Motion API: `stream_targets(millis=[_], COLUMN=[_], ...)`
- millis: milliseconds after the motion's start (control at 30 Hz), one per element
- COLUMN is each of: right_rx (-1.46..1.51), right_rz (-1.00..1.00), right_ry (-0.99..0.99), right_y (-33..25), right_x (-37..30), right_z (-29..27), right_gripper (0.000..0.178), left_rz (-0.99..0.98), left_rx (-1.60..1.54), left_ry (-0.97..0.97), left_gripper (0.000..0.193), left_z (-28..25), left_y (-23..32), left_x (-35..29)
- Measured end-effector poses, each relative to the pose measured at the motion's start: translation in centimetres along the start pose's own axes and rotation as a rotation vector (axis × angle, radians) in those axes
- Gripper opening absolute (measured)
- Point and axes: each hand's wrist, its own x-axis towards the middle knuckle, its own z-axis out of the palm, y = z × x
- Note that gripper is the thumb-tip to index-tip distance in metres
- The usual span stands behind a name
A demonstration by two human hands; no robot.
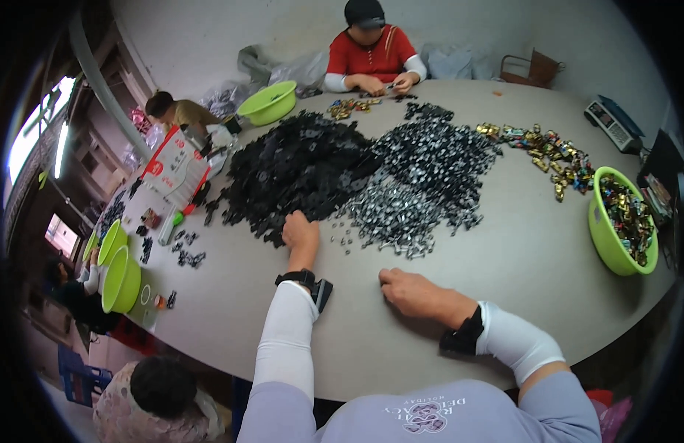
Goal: Sorting and assembling small plastic or metal parts at a workbench.
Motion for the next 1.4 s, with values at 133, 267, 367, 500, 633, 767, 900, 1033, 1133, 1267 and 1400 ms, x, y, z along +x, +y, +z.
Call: stream_targets(millis=[133,267,367,500,633,767,900,1033,1133,1267,1400], right_rx=[0.094,0.095,0.212,0.652,0.67,0.386,0.379,0.362,0.356,0.457,0.457], right_rz=[0.064,0.034,0.026,0.181,0.012,-0.102,-0.081,-0.06,-0.04,-0.008,-0.033], right_ry=[0.11,0.136,0.237,0.289,0.411,0.427,0.403,0.4,0.371,0.413,0.428], right_y=[0.2,0.8,2.0,0.2,-1.2,-1.9,-1.6,-2.1,-1.8,-1.4,-1.6], right_x=[-0.6,-0.5,-0.8,-1.2,-1.9,-2.1,-3.2,-3.6,-4.0,-5.0,-5.0], right_z=[0.5,0.1,0.1,-2.6,-2.9,-3.2,-3.2,-3.4,-3.3,-2.9,-2.9], right_gripper=[0.005,0.005,0.016,0.036,0.044,0.056,0.055,0.054,0.053,0.052,0.054], left_rz=[0.038,-0.265,-0.442,-0.428,-0.42,-0.351,-0.4,-0.491,-0.578,-0.703,-0.664], left_rx=[0.011,-0.817,-1.331,-1.361,-1.42,-1.549,-1.582,-1.517,-1.57,-1.654,-1.663], left_ry=[0.02,-0.211,-0.571,-0.752,-0.921,-1.076,-1.172,-1.21,-1.263,-1.32,-1.285], left_gripper=[0.019,0.008,0.011,0.018,0.019,0.017,0.015,0.011,0.009,0.011,0.012], left_z=[-1.0,-5.3,-7.6,-9.8,-10.2,-10.4,-10.1,-9.2,-8.8,-8.1,-8.1], left_y=[-1.6,-1.0,0.6,1.6,2.1,3.4,3.5,4.0,4.1,4.2,4.0], left_x=[0.3,-2.8,-7.7,-12.9,-15.5,-16.8,-17.3,-18.3,-18.8,-19.4,-19.5])
